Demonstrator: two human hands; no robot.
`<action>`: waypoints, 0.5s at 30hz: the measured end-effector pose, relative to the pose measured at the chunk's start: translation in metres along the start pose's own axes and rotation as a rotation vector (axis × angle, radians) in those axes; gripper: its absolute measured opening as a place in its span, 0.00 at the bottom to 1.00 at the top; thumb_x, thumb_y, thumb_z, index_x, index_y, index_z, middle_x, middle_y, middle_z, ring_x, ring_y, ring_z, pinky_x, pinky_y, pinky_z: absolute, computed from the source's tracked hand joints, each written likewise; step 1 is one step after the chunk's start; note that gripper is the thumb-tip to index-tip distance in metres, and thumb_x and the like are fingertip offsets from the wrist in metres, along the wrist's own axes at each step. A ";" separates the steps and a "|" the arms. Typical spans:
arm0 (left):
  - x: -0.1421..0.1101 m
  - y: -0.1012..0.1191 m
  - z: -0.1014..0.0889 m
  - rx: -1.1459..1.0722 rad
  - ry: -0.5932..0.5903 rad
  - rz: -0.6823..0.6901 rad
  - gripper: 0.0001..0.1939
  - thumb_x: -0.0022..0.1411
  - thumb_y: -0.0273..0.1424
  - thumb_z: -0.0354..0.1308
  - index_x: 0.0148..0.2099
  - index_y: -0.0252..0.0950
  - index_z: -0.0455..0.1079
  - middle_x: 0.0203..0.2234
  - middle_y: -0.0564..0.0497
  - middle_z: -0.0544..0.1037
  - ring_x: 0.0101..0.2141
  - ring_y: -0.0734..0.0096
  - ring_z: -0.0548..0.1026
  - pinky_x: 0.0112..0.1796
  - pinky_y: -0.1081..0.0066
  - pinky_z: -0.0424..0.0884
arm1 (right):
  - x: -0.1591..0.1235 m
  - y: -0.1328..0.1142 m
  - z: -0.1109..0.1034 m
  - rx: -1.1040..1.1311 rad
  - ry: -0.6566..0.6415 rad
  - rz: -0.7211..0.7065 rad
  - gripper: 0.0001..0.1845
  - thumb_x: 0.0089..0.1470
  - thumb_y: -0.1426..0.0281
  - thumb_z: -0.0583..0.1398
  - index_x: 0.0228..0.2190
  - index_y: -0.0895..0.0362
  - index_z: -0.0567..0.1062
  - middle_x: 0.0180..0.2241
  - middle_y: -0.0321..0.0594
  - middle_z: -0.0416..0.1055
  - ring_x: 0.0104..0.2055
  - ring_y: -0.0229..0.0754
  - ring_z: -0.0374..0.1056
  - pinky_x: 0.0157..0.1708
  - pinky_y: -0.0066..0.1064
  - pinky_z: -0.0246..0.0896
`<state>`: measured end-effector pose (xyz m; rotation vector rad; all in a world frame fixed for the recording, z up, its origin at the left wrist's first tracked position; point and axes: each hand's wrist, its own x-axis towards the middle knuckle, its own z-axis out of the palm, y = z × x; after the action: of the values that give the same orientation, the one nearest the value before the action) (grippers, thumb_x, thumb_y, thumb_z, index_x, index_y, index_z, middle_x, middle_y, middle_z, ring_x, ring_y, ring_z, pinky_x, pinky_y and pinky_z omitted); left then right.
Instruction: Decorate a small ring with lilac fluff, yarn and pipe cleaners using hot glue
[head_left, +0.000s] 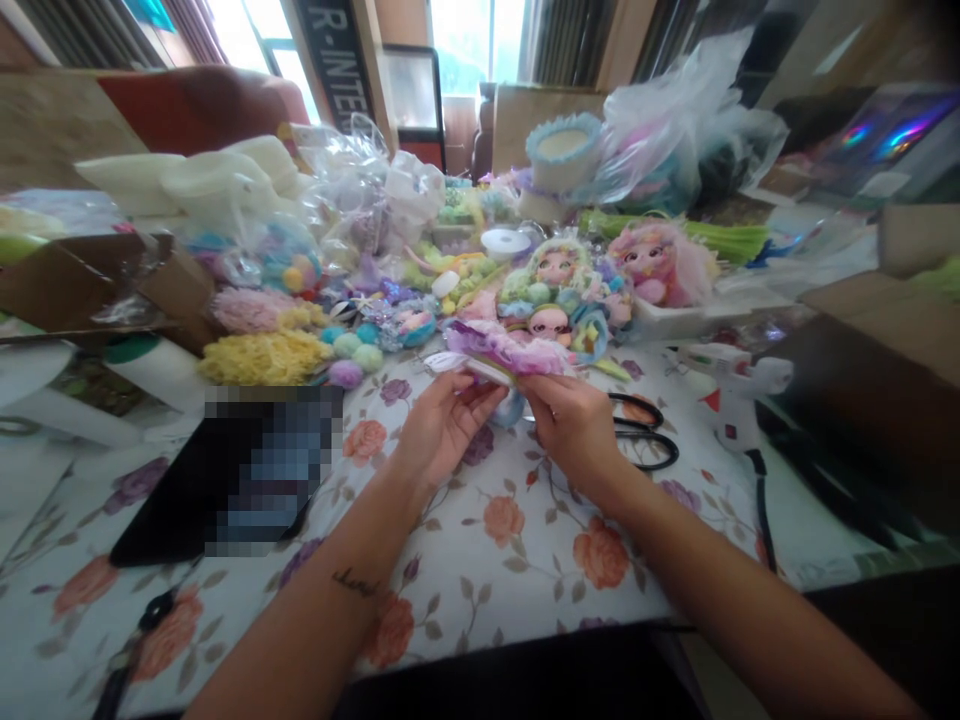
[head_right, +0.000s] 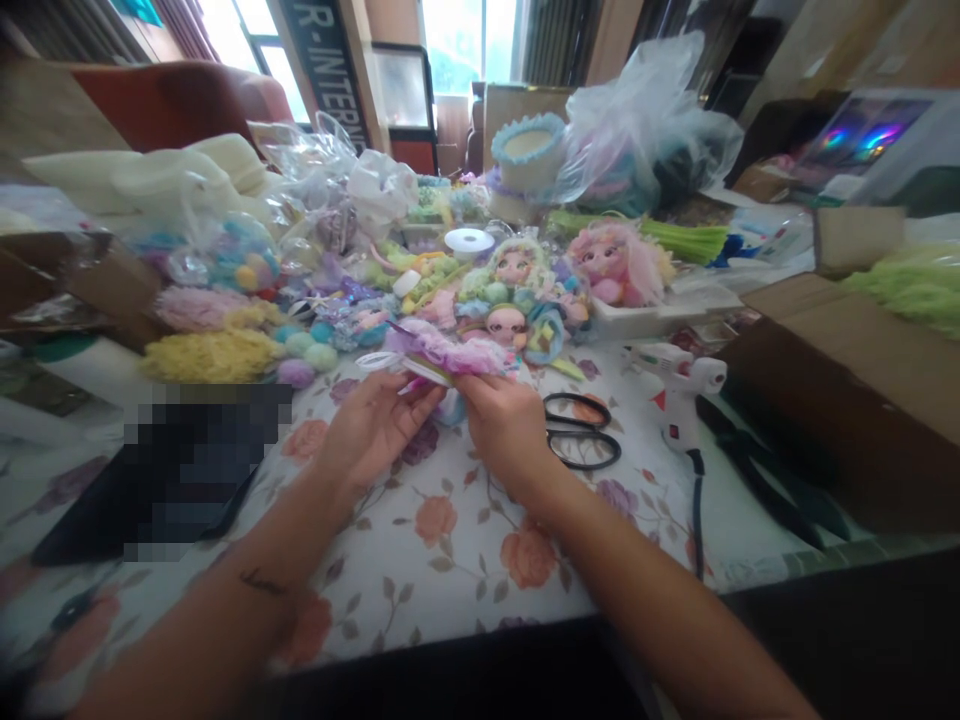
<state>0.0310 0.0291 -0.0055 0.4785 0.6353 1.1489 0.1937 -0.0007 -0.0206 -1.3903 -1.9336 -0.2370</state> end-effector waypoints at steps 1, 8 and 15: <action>0.000 0.000 0.000 -0.027 -0.003 -0.001 0.06 0.54 0.25 0.58 0.36 0.33 0.73 0.32 0.47 0.79 0.35 0.70 0.78 0.45 0.68 0.79 | -0.001 0.001 0.000 0.001 0.013 -0.010 0.16 0.63 0.73 0.53 0.33 0.56 0.80 0.27 0.42 0.77 0.29 0.41 0.70 0.30 0.30 0.57; -0.001 0.004 -0.005 -0.098 -0.088 -0.075 0.17 0.57 0.39 0.57 0.42 0.31 0.74 0.36 0.42 0.80 0.40 0.61 0.79 0.49 0.61 0.77 | -0.004 0.006 -0.002 -0.019 0.026 -0.057 0.16 0.62 0.75 0.53 0.35 0.55 0.81 0.28 0.41 0.79 0.30 0.42 0.71 0.31 0.30 0.58; -0.004 0.011 -0.008 -0.068 -0.282 -0.117 0.22 0.55 0.42 0.62 0.46 0.30 0.75 0.39 0.40 0.80 0.44 0.58 0.79 0.53 0.60 0.74 | -0.003 0.010 -0.002 0.002 0.080 -0.046 0.15 0.62 0.75 0.54 0.37 0.55 0.81 0.29 0.41 0.79 0.30 0.42 0.72 0.31 0.30 0.58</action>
<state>0.0175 0.0296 -0.0034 0.5272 0.3731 0.9669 0.2038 -0.0001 -0.0238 -1.3164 -1.9009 -0.3077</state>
